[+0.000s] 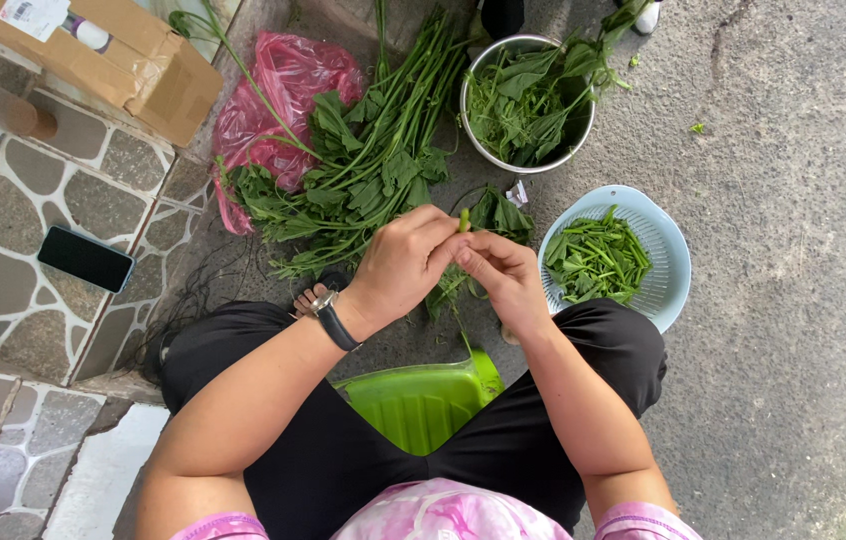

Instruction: The person sits on a low stool and trims leafy green vegetables by hand. They snap off the tender tips and place them into a blue colander while discarding the stems onto the ground. A second person is visible nearby performing a similar task.

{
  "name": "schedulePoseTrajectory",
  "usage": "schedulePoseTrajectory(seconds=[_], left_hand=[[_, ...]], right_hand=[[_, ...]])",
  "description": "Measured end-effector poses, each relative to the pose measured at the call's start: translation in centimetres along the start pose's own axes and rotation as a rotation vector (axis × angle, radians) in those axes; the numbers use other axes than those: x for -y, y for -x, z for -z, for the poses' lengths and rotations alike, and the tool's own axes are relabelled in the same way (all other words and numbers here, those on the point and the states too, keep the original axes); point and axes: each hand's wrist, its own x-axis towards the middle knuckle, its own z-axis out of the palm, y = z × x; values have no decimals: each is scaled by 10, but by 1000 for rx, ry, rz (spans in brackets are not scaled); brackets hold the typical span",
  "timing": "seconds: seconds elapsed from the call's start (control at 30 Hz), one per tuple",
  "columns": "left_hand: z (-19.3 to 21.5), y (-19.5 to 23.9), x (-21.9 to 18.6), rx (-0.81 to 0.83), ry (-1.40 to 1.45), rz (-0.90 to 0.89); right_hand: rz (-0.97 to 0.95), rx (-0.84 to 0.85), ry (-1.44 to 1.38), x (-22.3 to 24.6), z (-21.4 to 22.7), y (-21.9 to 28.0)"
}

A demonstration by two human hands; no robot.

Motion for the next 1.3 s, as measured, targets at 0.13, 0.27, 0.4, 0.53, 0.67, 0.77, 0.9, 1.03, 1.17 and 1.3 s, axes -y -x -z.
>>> schedulePoseTrajectory(seconds=[0.13, 0.27, 0.4, 0.53, 0.67, 0.77, 0.9, 1.03, 1.17, 1.3], left_hand=[[5, -7, 0, -9, 129, 61], [10, -7, 9, -43, 413, 183], [15, -10, 4, -82, 338, 239], [27, -15, -6, -101, 534, 387], [34, -18, -10, -118, 719, 558], [33, -18, -9, -153, 771, 623], [26, -13, -6, -106, 594, 544], [16, -5, -3, -79, 481, 310], [27, -15, -23, 1, 468, 180], [26, -11, -11, 67, 504, 236]], right_hand=[[33, 10, -23, 0, -1, 0], [63, 74, -53, 12, -7, -2], [90, 100, -93, 17, -11, 1], [158, 172, -124, 13, -8, -1], [223, 231, -185, 9, -7, -2], [186, 299, -163, 22, -7, -4], [-10, 369, -193, 19, -7, 0], [-46, 231, -94, 22, -11, 1], [-39, 102, -1, 20, -14, 4], [-27, 99, 4, 21, -16, 2]])
